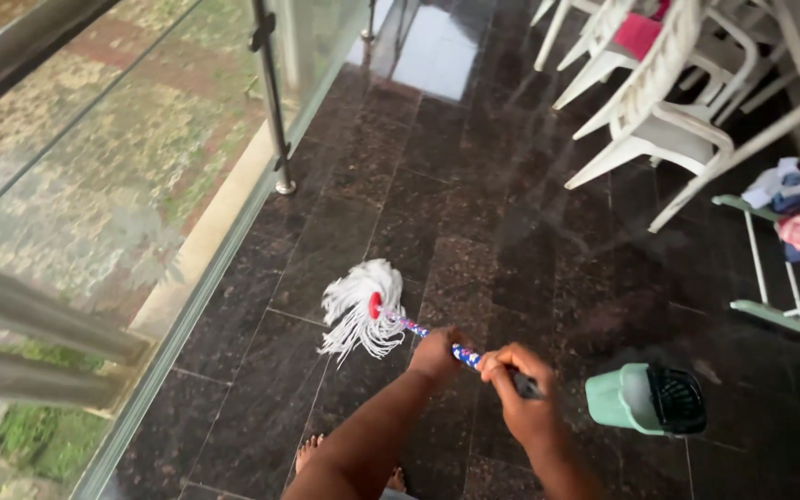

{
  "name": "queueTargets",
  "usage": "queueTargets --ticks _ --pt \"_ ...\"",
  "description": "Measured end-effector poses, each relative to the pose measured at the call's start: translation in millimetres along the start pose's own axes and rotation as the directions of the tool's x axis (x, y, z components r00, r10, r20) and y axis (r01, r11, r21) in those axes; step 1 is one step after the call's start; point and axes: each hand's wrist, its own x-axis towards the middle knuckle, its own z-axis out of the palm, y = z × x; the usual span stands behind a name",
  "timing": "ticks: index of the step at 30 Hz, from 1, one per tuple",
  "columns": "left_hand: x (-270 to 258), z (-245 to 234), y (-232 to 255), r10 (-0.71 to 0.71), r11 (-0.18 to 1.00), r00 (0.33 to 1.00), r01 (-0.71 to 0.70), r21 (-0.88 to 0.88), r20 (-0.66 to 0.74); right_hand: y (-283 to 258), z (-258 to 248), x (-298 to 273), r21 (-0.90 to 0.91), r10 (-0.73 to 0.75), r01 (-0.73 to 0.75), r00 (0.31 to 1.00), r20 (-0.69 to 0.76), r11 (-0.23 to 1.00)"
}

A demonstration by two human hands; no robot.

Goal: Mopping a tiled balcony floor using a mop and a bucket.

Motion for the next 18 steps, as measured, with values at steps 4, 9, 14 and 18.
queueTargets --ticks 4,9,14,18 --pt "-26.5 -11.3 63.9 -0.112 0.989 0.979 0.092 0.119 0.17 -9.8 -22.9 -28.2 -0.103 0.022 -0.02 1.0 0.021 0.995" --pt "-65.0 31.9 82.8 -0.013 0.998 0.963 -0.002 0.056 0.269 -52.5 -73.3 -50.8 -0.062 0.323 -0.326 0.945 -0.054 0.943" --pt "-63.8 44.6 94.3 0.085 0.995 0.879 -0.096 0.0 0.47 -29.1 -92.1 -72.6 0.356 0.049 -0.03 0.998 -0.047 0.934" --pt "-42.9 65.9 67.3 0.304 0.929 0.793 -0.369 0.02 0.527 -21.8 -93.7 -81.1 0.337 0.117 -0.058 0.981 -0.156 0.94"
